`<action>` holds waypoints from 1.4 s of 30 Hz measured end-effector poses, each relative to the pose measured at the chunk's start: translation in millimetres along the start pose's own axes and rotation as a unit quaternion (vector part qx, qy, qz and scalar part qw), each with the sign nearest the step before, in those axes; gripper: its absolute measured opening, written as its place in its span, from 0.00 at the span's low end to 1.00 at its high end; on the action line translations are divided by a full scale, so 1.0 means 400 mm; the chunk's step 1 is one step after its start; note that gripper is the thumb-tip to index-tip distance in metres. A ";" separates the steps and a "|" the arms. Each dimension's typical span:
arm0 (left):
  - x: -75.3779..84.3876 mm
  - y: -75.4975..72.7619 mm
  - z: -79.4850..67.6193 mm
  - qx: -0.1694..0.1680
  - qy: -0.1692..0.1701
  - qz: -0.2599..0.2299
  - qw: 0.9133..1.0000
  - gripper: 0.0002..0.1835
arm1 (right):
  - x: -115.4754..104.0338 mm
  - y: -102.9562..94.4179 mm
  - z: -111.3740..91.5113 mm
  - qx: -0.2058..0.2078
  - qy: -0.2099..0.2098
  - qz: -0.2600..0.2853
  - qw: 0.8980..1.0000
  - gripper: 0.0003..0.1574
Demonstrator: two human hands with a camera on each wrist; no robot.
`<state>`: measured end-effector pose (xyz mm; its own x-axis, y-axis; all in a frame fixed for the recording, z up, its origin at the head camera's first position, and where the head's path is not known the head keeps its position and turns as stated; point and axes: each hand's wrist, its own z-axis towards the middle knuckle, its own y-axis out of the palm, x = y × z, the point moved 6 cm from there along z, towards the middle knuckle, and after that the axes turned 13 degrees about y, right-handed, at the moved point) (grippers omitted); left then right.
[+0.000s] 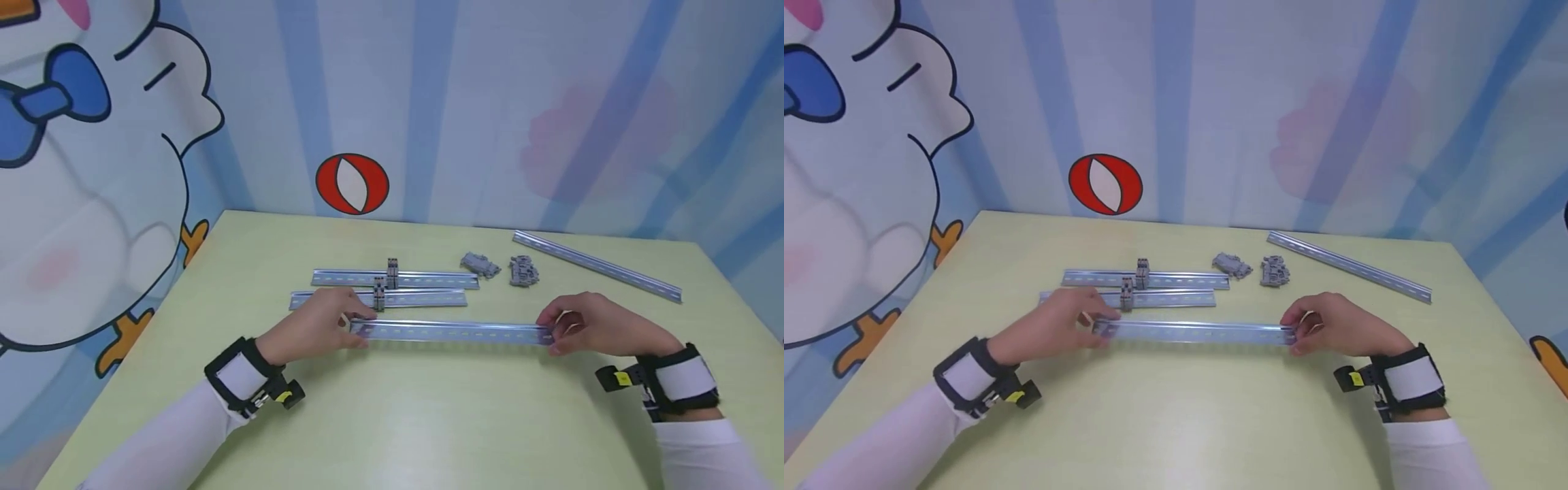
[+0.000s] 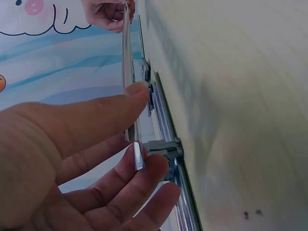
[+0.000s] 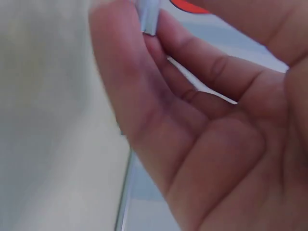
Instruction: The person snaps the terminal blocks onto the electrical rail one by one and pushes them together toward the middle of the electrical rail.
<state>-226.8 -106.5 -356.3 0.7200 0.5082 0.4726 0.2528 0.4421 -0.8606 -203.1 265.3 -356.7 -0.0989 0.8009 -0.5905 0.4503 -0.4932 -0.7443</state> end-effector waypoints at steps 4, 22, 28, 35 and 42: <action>-0.022 0.009 -0.016 0.000 -0.024 0.009 1.000 0.22 | -0.006 0.032 0.024 0.024 -0.019 -0.022 0.999 0.25; -0.014 0.046 -0.076 -0.034 -0.029 0.078 0.996 0.25 | -0.048 0.064 0.063 0.045 0.020 -0.082 0.995 0.22; 0.030 0.092 -0.112 -0.092 0.001 0.114 0.989 0.44 | -0.090 0.022 0.094 0.146 0.018 -0.107 0.983 0.17; 0.063 0.142 -0.126 -0.178 0.014 0.083 0.980 0.51 | -0.115 -0.021 0.169 0.250 0.030 -0.114 0.961 0.16; 0.093 0.166 -0.110 -0.174 0.045 0.072 0.981 0.51 | -0.112 -0.029 0.211 0.253 0.057 -0.132 0.957 0.19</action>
<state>-154.8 -90.6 -404.0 0.8149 0.4723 0.3359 0.3379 0.0837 -0.9374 -279.0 206.4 -347.9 -0.0387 0.9377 -0.3453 -0.0664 -0.3472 -0.9354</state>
